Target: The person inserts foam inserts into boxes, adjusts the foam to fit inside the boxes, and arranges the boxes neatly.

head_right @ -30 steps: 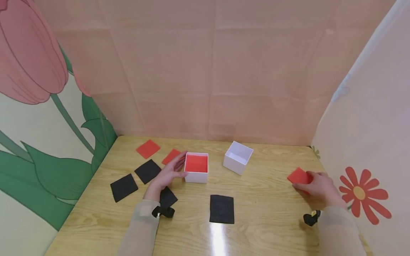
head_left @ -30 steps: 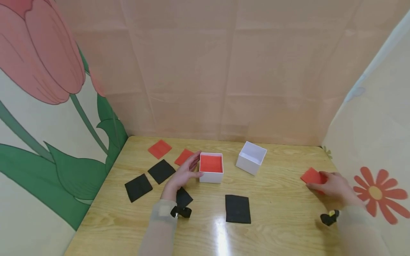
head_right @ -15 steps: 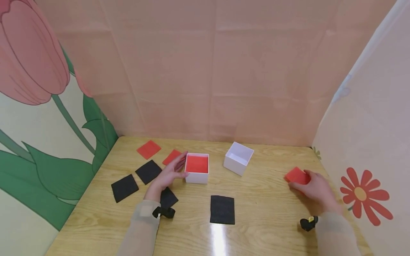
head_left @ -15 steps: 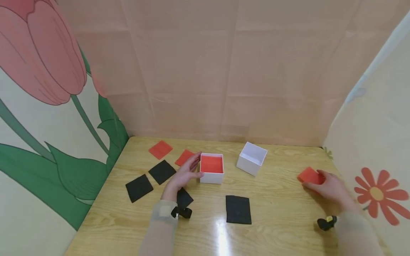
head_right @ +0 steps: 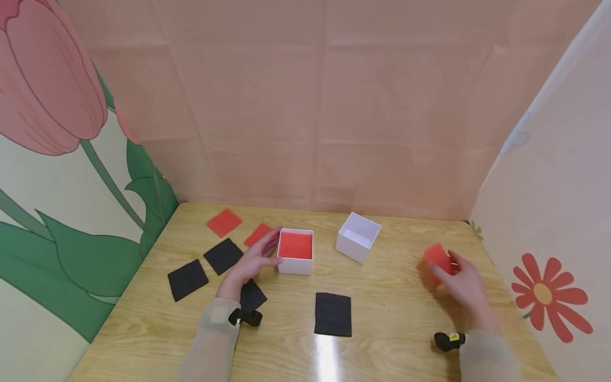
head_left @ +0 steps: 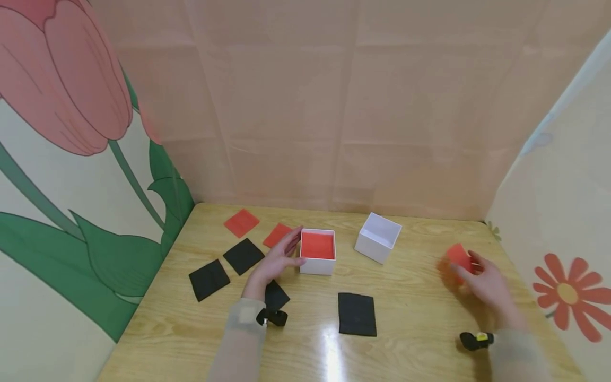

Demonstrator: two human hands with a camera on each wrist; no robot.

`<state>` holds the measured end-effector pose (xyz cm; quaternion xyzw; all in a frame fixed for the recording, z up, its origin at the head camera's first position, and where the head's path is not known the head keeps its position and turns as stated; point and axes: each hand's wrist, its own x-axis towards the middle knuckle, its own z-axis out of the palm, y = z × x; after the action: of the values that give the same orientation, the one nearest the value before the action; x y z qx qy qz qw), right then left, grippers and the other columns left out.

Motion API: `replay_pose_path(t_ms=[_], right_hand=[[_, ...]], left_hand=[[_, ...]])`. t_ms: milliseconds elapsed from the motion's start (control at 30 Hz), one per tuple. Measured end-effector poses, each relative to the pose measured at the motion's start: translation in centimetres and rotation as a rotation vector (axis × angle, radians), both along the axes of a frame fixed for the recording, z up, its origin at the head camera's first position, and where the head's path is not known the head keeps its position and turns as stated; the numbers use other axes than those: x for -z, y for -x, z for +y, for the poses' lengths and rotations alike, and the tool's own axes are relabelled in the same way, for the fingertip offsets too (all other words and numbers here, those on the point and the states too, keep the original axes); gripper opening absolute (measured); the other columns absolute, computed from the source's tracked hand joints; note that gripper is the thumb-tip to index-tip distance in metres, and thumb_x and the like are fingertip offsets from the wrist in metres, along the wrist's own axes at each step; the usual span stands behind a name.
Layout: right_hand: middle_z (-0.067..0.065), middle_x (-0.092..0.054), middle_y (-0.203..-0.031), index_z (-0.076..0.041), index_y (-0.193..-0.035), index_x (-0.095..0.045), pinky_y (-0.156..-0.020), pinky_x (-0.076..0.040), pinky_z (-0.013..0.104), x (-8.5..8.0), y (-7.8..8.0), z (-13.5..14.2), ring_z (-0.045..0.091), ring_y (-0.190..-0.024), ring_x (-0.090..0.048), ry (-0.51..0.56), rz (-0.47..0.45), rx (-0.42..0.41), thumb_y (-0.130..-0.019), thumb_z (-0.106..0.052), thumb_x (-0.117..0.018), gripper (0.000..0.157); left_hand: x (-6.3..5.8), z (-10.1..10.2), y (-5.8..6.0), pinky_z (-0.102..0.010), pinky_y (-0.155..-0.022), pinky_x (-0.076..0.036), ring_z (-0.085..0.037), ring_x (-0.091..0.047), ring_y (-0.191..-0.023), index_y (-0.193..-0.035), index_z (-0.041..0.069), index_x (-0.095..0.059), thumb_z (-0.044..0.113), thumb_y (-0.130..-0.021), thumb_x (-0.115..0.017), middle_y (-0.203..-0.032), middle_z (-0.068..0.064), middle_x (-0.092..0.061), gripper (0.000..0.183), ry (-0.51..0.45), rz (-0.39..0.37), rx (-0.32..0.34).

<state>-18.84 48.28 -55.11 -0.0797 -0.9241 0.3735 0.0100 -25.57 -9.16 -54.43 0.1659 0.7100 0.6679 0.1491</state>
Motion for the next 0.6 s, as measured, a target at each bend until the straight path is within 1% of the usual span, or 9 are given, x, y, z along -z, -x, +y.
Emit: replay_pose_path(t_ms=[67,167,233,300,333,400,467,533,600], right_hand=[[0.036,-0.044,-0.154,0.002,-0.168,-0.023,-0.073,-0.042,0.013,-0.3,0.0,-1.1,0.032,-0.123,-0.053,0.053,0.020,0.028,-0.106,-0.052,-0.063,0.091],[0.033,-0.046,-0.154,-0.002,-0.169,-0.027,-0.075,-0.042,0.014,-0.7,-0.1,-2.5,0.030,-0.123,-0.051,0.085,0.055,0.050,-0.107,-0.050,-0.063,0.086],[0.032,-0.046,-0.154,-0.004,-0.169,-0.029,-0.077,-0.040,0.014,-1.0,0.0,-3.3,0.040,-0.130,-0.048,0.090,0.074,0.057,-0.106,-0.050,-0.064,0.085],[0.030,-0.046,-0.155,-0.006,-0.169,-0.030,-0.079,-0.039,0.014,-1.4,0.3,-4.0,0.041,-0.133,-0.045,0.112,0.101,0.058,-0.106,-0.049,-0.065,0.084],[0.028,-0.046,-0.156,-0.008,-0.169,-0.032,-0.080,-0.039,0.013,-1.6,0.4,-4.3,0.037,-0.134,-0.045,0.120,0.121,0.063,-0.106,-0.048,-0.066,0.082],[0.025,-0.047,-0.155,-0.009,-0.168,-0.035,-0.082,-0.039,0.010,-1.9,0.6,-5.0,0.024,-0.131,-0.047,0.138,0.164,0.068,-0.105,-0.045,-0.068,0.079],[0.024,-0.047,-0.154,-0.010,-0.167,-0.037,-0.082,-0.042,0.007,-2.3,0.7,-5.6,0.010,-0.120,-0.052,0.158,0.202,0.064,-0.105,-0.040,-0.070,0.076],[0.024,-0.046,-0.154,-0.011,-0.167,-0.038,-0.082,-0.044,0.006,-2.5,0.8,-6.2,-0.002,-0.110,-0.053,0.170,0.226,0.058,-0.105,-0.035,-0.071,0.075],[0.024,-0.044,-0.156,-0.013,-0.168,-0.036,-0.081,-0.046,0.006,-2.7,0.8,-6.8,-0.005,-0.106,-0.053,0.189,0.235,0.047,-0.105,-0.033,-0.072,0.076]], left_hand=[[0.0,0.0,0.1,-0.046,-0.129,-0.025,-0.028,-0.027,-0.161,-0.171,0.022,-0.031,0.014,-0.092,-0.084,-0.174,-0.005,-0.030,0.095,-0.001,0.006,0.004],[0.0,0.0,0.1,-0.047,-0.129,-0.025,-0.029,-0.026,-0.161,-0.171,0.021,-0.030,0.015,-0.093,-0.084,-0.174,-0.006,-0.030,0.095,0.002,0.013,0.010],[0.0,0.0,0.1,-0.047,-0.128,-0.025,-0.029,-0.027,-0.161,-0.171,0.022,-0.030,0.016,-0.093,-0.084,-0.174,-0.005,-0.031,0.095,0.006,0.015,0.009],[0.0,0.0,0.0,-0.047,-0.128,-0.025,-0.029,-0.027,-0.160,-0.171,0.022,-0.031,0.017,-0.092,-0.084,-0.174,-0.005,-0.031,0.095,0.007,0.014,0.002],[0.0,0.0,0.1,-0.046,-0.128,-0.026,-0.028,-0.028,-0.160,-0.171,0.022,-0.031,0.017,-0.092,-0.084,-0.174,-0.005,-0.031,0.095,0.008,0.013,0.000],[0.0,0.0,0.1,-0.045,-0.128,-0.026,-0.027,-0.028,-0.160,-0.171,0.022,-0.030,0.017,-0.092,-0.084,-0.174,-0.005,-0.032,0.095,0.010,0.012,-0.002],[0.1,0.0,0.1,-0.045,-0.128,-0.026,-0.027,-0.028,-0.160,-0.171,0.021,-0.030,0.016,-0.092,-0.084,-0.174,-0.005,-0.032,0.096,0.013,0.013,-0.001],[0.1,-0.1,0.2,-0.045,-0.128,-0.026,-0.026,-0.028,-0.160,-0.171,0.021,-0.030,0.016,-0.092,-0.085,-0.174,-0.005,-0.031,0.096,0.015,0.014,0.003],[0.1,0.0,0.1,-0.046,-0.128,-0.026,-0.027,-0.027,-0.161,-0.171,0.020,-0.029,0.016,-0.092,-0.084,-0.174,-0.006,-0.031,0.096,0.011,0.018,0.006]])
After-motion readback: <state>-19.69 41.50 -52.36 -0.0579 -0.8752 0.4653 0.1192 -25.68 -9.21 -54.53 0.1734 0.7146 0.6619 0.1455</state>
